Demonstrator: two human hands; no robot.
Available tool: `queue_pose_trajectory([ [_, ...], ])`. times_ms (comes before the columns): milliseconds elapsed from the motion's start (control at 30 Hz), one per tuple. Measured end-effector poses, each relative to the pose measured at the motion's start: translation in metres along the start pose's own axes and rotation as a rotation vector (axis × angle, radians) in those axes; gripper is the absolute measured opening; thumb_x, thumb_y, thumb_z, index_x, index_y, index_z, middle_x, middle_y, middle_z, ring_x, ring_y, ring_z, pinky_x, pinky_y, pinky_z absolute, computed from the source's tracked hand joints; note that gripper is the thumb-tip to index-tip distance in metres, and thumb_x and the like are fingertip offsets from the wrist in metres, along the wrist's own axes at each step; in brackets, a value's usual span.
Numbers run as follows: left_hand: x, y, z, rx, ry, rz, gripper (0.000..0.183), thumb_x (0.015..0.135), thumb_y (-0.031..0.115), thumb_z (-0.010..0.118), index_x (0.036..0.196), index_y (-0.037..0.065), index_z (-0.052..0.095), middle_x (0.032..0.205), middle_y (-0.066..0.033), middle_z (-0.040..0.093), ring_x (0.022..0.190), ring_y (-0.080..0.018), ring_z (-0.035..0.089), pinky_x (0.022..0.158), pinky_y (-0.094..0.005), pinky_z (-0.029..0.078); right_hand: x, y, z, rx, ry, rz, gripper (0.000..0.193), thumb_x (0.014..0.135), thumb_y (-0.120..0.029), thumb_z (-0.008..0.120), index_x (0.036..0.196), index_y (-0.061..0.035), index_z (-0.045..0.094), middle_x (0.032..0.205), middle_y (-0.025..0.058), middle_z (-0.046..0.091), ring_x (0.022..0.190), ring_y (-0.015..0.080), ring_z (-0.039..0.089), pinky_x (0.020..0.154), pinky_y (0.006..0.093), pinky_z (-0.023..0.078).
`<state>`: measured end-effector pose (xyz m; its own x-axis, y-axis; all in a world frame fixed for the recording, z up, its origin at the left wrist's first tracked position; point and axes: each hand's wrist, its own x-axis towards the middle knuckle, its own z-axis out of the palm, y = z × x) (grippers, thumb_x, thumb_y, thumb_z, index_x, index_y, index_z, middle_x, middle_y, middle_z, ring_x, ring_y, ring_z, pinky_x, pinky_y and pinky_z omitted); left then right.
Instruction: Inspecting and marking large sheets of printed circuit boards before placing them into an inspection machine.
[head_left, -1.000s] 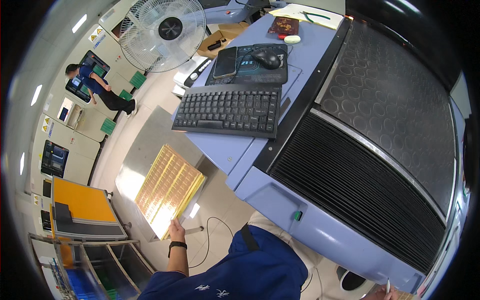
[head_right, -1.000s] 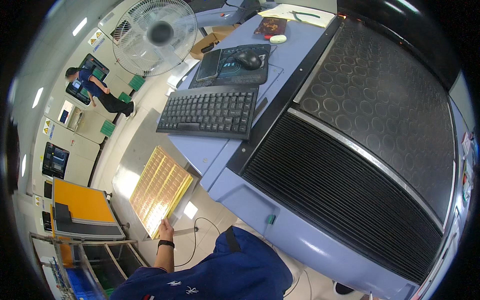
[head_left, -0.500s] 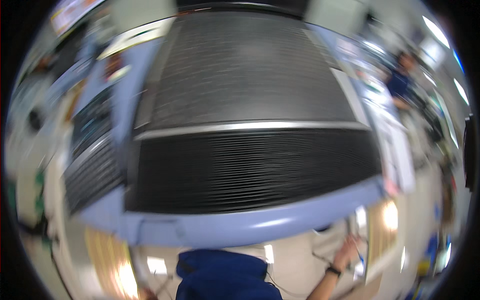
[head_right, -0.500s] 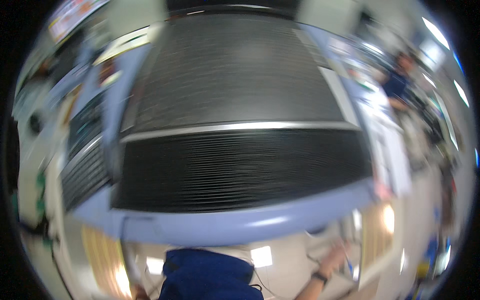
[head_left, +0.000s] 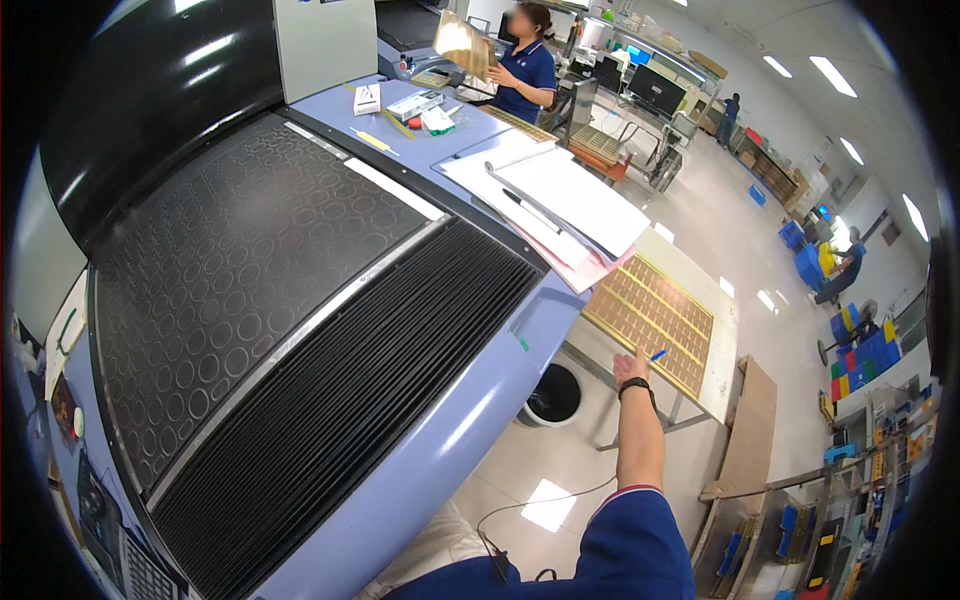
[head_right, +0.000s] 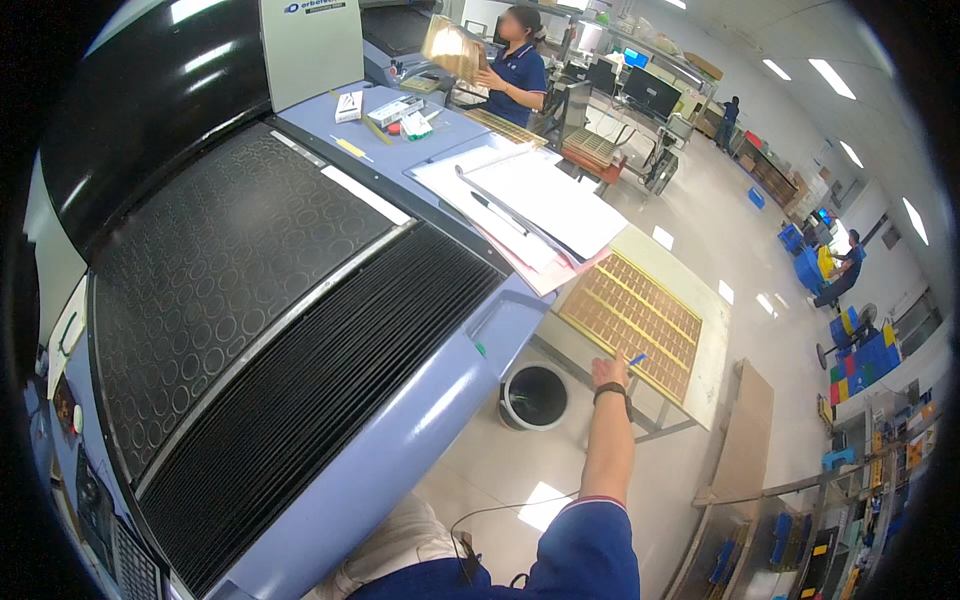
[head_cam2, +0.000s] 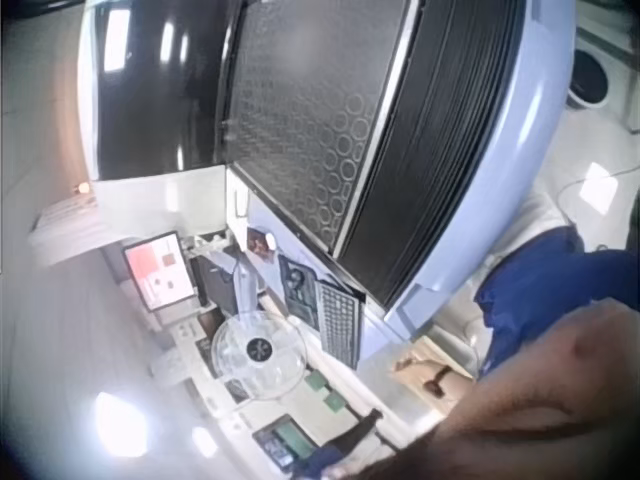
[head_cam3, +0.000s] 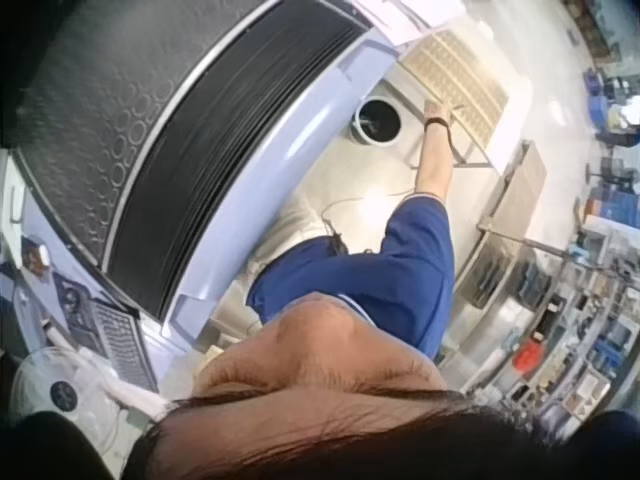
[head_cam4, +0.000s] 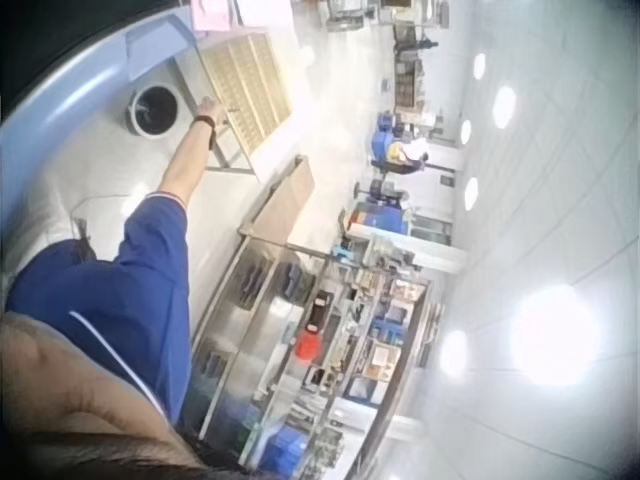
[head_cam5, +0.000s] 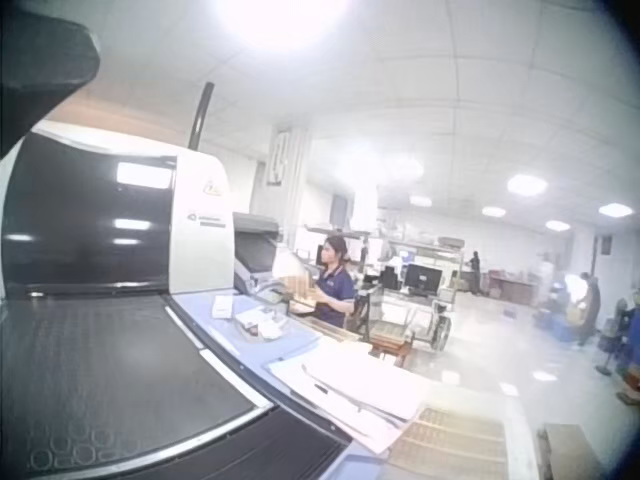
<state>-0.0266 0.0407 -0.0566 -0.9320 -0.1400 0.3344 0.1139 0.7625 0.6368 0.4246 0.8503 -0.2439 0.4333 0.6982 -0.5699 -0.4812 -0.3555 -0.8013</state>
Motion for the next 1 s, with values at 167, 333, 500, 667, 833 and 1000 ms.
queue_pose_trajectory([
  [167, 0.008, 0.014, -0.008, 0.009, 0.03, 0.04, 0.033, 0.105, 0.029, 0.045, 0.103, 0.002, 0.063, 0.092, -0.0126, 0.066, 0.076, -0.0232, 0.063, 0.063, -0.0338, 0.052, -0.002, 0.008, 0.025, -0.004, -0.048, 0.012, 0.038, 0.099, -0.033, 0.063, 0.109, 0.0023, 0.057, 0.09, 0.0205, 0.072, 0.081, 0.0318, 0.072, 0.065, 0.0368, 0.057],
  [333, 0.015, 0.019, -0.001, -0.024, 0.01, 0.072, 0.033, 0.105, 0.029, 0.047, 0.104, 0.0, 0.063, 0.092, -0.0139, 0.066, 0.075, -0.0238, 0.064, 0.062, -0.0338, 0.053, -0.007, -0.011, 0.01, -0.042, -0.069, 0.126, 0.029, 0.101, -0.034, 0.059, 0.101, -0.005, 0.059, 0.087, 0.0102, 0.075, 0.076, 0.0229, 0.074, 0.059, 0.031, 0.06],
  [500, 0.018, 0.021, -0.011, 0.007, 0.058, 0.08, 0.034, 0.105, 0.029, 0.048, 0.104, -0.001, 0.064, 0.092, -0.0151, 0.067, 0.074, -0.0243, 0.064, 0.062, -0.0338, 0.053, -0.048, 0.008, -0.031, 0.143, -0.173, 0.025, 0.032, 0.1, -0.026, 0.061, 0.117, 0.001, 0.055, 0.114, 0.0175, 0.067, 0.096, 0.0261, 0.07, 0.082, 0.0346, 0.06],
  [667, 0.032, 0.019, -0.002, -0.002, 0.045, 0.103, 0.035, 0.104, 0.029, 0.05, 0.105, -0.003, 0.064, 0.092, -0.0164, 0.067, 0.073, -0.0248, 0.064, 0.062, -0.0339, 0.054, -0.079, -0.049, -0.057, 0.252, -0.303, -0.328, 0.03, 0.099, -0.016, 0.061, 0.123, 0.0009, 0.053, 0.118, 0.01, 0.062, 0.097, 0.0233, 0.068, 0.083, 0.0379, 0.059],
  [833, 0.037, 0.018, -0.001, -0.014, 0.066, 0.128, 0.036, 0.104, 0.029, 0.051, 0.105, -0.004, 0.064, 0.092, -0.0174, 0.067, 0.072, -0.0252, 0.064, 0.062, -0.0339, 0.054, -0.214, -0.116, -0.044, 0.251, -0.125, -0.718, 0.013, 0.094, 0.0, 0.065, 0.087, -0.006, 0.056, 0.077, 0.0011, 0.058, 0.063, 0.0119, 0.058, 0.067, 0.0327, 0.06],
  [1000, 0.056, 0.012, 0.006, -0.099, 0.051, 0.186, 0.037, 0.104, 0.029, 0.053, 0.104, -0.006, 0.065, 0.091, -0.0186, 0.067, 0.07, -0.0256, 0.064, 0.061, -0.0339, 0.054, -0.349, -0.126, -0.082, 0.213, -0.318, -0.929, 0.01, 0.1, -0.008, 0.06, 0.091, -0.0063, 0.056, 0.084, 0.0017, 0.062, 0.072, 0.0113, 0.062, 0.078, 0.0329, 0.061],
])
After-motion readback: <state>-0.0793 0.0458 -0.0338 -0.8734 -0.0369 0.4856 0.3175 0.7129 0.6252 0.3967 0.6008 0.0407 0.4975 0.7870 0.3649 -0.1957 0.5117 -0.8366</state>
